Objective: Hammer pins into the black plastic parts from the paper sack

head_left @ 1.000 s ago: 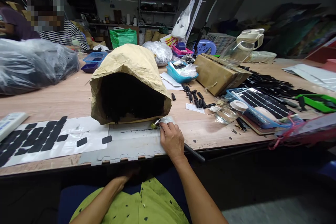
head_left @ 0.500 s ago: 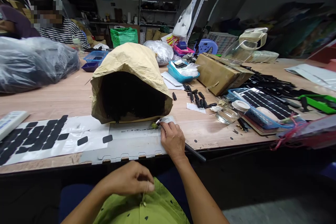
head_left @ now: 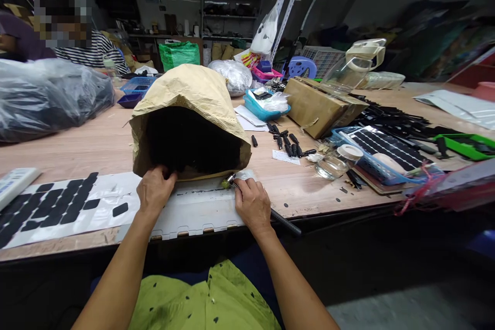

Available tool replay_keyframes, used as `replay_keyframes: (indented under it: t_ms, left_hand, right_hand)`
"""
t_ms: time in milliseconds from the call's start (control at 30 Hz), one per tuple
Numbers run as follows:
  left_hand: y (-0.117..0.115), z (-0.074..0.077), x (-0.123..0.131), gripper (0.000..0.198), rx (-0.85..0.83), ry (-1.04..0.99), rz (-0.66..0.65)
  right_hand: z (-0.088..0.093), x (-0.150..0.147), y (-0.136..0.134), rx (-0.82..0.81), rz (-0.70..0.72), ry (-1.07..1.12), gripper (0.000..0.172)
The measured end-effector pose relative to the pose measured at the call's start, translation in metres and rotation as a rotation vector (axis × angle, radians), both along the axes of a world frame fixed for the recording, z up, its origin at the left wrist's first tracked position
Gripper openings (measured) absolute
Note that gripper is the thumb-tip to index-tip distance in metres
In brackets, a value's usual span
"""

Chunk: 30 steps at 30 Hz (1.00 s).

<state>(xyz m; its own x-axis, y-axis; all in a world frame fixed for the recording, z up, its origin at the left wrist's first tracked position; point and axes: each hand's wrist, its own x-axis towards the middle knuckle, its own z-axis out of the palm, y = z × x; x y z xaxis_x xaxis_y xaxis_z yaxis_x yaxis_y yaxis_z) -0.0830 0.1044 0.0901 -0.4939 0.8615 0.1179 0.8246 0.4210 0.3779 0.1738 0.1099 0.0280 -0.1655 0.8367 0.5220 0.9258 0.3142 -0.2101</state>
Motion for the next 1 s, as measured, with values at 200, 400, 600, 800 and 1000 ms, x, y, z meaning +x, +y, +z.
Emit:
replay_keyframes:
  t_ms: [200,400,600,800,1000]
  left_hand:
    - [-0.012,-0.016,0.029,0.018,0.089,-0.087,-0.595]
    - [-0.004,-0.031,0.033,0.026,0.016,-0.360,-0.629]
    - [-0.005,-0.028,0.032,0.029,-0.010,-0.444,-0.613]
    - [-0.005,-0.032,0.029,0.030,-0.013,-0.502,-0.652]
    - [-0.004,-0.038,0.026,0.028,0.041,-0.494,-0.718]
  right_hand:
    - [0.003,-0.001,-0.002,-0.021,-0.004,0.015,0.025]
    - [0.001,0.002,0.001,-0.049,0.010,0.021,0.025]
    - [0.015,-0.006,-0.007,-0.044,0.078,0.267,0.030]
    - [0.033,-0.031,-0.028,-0.143,0.354,0.522,0.032]
    - [0.025,-0.038,-0.036,-0.137,0.392,0.463,0.034]
